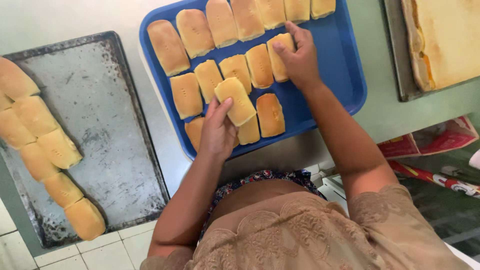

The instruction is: The person transfers baked bread rolls one at a time from a metal baking tray to a blue plastic tray, arranging them in neat rows. They occasionally turn or reposition rolls to fit them together, and at one point carry a tray of rolls to a rack before continuing to fill the blue tray.

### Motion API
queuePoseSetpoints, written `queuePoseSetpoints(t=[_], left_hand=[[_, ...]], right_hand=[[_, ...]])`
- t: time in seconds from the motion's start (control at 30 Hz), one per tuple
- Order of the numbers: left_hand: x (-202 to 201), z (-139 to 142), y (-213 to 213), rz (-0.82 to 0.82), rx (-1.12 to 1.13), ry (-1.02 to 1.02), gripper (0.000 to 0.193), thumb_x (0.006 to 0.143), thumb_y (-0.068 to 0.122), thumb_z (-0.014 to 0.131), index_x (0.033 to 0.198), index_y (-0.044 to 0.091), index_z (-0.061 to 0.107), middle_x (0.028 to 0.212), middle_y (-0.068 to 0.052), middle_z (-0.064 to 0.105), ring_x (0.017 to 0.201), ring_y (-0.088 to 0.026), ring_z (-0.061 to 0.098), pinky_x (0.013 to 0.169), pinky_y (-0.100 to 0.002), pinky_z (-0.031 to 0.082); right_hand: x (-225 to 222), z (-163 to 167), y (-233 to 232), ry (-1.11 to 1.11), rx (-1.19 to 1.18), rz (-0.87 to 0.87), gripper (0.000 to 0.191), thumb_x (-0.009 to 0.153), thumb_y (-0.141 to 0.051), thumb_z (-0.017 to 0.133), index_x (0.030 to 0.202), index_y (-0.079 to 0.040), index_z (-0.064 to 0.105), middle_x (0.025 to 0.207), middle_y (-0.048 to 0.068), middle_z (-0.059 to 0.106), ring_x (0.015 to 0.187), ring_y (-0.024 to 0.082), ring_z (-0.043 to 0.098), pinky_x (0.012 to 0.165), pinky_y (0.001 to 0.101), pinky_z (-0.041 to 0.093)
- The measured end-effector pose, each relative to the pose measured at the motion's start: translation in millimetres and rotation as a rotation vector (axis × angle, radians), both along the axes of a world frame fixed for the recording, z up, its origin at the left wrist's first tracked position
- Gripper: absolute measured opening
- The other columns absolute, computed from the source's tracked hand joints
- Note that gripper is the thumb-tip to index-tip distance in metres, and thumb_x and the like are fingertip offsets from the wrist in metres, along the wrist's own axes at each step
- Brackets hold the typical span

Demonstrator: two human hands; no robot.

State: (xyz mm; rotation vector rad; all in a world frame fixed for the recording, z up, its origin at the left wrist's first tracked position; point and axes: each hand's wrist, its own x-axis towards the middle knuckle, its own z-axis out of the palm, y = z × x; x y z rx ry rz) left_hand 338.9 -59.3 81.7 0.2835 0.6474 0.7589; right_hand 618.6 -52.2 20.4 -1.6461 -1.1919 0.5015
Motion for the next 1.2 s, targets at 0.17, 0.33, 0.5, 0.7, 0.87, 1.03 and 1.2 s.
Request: queuePoseSetpoints(t=[0.17,0.33,0.5,0.7,0.87,1.03,1.2], left_hand=[[50,-5,3,-0.025,0.07,0.015,0.045,0.103,0.012,0.057,0.146,0.004,0.046,0.134,-0.009,0.059,0.123,-0.023,0.06,0.105,-0.042,0.051],[88,-8,-2,-0.025,0.101,-0.052,0.049,0.106,0.019,0.052,0.151,0.004,0.042,0.142,-0.009,0.057,0.13,-0.022,0.058,0.109,-0.04,0.049],[102,-13,-10,-0.198,0.003,0.014,0.057,0.107,0.038,0.044,0.154,0.006,0.039,0.145,-0.009,0.054,0.133,-0.023,0.052,0.108,-0.038,0.04],[95,-26,-13,-0.232,0.14,0.15,0.07,0.106,0.043,0.045,0.161,0.002,0.031,0.164,-0.012,0.036,0.153,-0.024,0.03,0.123,-0.039,0.02],[98,-28,-21,-0.209,0.265,0.222,0.071,0.105,0.036,0.051,0.161,0.0,0.028,0.169,-0.014,0.03,0.157,-0.023,0.025,0.126,-0.038,0.02],[103,-41,-31,-0.254,0.64,0.483,0.062,0.106,0.032,0.052,0.156,-0.003,0.043,0.163,-0.018,0.045,0.153,-0.025,0.04,0.124,-0.034,0.028],[125,-59,-37,-0.234,0.611,0.32,0.061,0.105,0.033,0.055,0.153,-0.004,0.048,0.149,-0.022,0.057,0.143,-0.027,0.05,0.121,-0.036,0.036]], right_hand=[[-16,25,-1,-0.398,0.025,-0.04,0.052,0.091,-0.017,0.082,0.136,0.001,0.064,0.127,0.019,0.061,0.117,0.035,0.059,0.103,0.0403,0.049],[-23,59,-31,-0.423,0.146,0.009,0.022,0.105,-0.004,0.067,0.127,-0.004,0.067,0.12,0.013,0.067,0.115,0.028,0.062,0.102,0.038,0.05],[-30,70,-77,0.448,-0.089,0.172,0.051,0.101,-0.014,0.074,0.146,-0.004,0.053,0.125,0.003,0.066,0.114,0.011,0.062,0.101,0.0264,0.052],[-34,62,-115,0.462,-0.247,-0.009,0.063,0.09,-0.012,0.082,0.143,-0.002,0.05,0.109,0.005,0.062,0.088,0.008,0.061,0.076,0.0243,0.052],[-41,53,-135,0.393,-0.351,-0.033,0.051,0.091,-0.016,0.079,0.135,-0.003,0.056,0.108,0.002,0.068,0.083,0.004,0.064,0.073,0.0216,0.055],[-15,38,-140,0.365,-0.456,0.087,0.056,0.094,-0.017,0.077,0.144,-0.006,0.055,0.099,0.003,0.06,0.084,0.008,0.057,0.076,0.0239,0.052],[-3,46,-138,-0.143,-0.444,0.22,0.038,0.096,-0.017,0.077,0.13,-0.004,0.069,0.104,0.009,0.066,0.093,0.02,0.063,0.082,0.0344,0.052]])
